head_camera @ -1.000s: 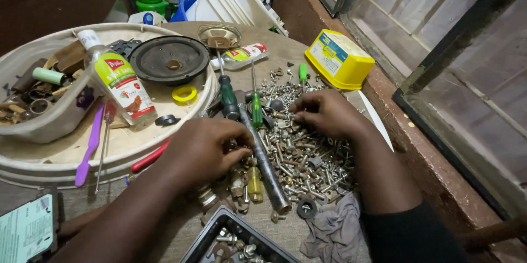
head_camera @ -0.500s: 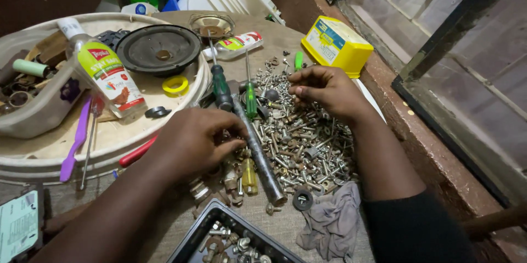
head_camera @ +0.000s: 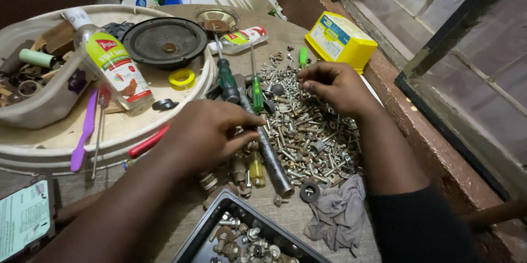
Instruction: Sorting through a pile of screws, bolts, and washers and placing selected items into a tray.
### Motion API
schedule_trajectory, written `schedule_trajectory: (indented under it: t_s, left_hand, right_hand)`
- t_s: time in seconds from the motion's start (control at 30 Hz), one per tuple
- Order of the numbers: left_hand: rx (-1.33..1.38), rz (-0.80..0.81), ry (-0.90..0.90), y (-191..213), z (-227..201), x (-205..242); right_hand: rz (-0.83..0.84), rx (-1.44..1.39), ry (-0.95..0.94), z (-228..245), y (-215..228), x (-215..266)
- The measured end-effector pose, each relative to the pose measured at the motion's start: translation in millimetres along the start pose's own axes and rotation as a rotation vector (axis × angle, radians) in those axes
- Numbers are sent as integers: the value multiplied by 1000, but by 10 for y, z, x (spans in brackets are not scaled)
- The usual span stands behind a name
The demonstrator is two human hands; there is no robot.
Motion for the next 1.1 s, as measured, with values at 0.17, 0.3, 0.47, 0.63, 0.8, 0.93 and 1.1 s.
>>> schedule_trajectory:
  t_s: [0.17, 0.3, 0.47, 0.63, 0.8, 0.93, 1.1]
  left_hand:
    - [34, -64, -55, -1, -79, -12]
    - [73, -86, -39, -95, 8, -12]
    - [56, -83, -47, 10, -6, 4]
    - [32, -96, 7, 115, 9, -7]
    - [26, -73, 78, 52, 91, 14]
    - [13, -57, 113, 40, 124, 20]
    - [20, -44, 125, 29, 161, 22]
  right_hand:
    - [156, 383, 37, 250, -268, 31]
    - [229, 704, -155, 22, -384, -4]
    - [190, 509, -193, 5, -371, -2]
    - [186, 357, -193, 36, -340, -15]
    - [102, 193, -194, -182, -255, -5]
    - [39, 165, -126, -206, -204, -55]
    - [170, 350, -230, -61, -245, -33]
Point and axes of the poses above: each hand's wrist, its own x-axis away from the middle knuckle, its own y-axis out of the back of the hand, z = x × y, the point moved 10 cm from there along -x, towards the middle knuckle, and after that the axes turned 8 degrees about z, right-handed, at the moved point
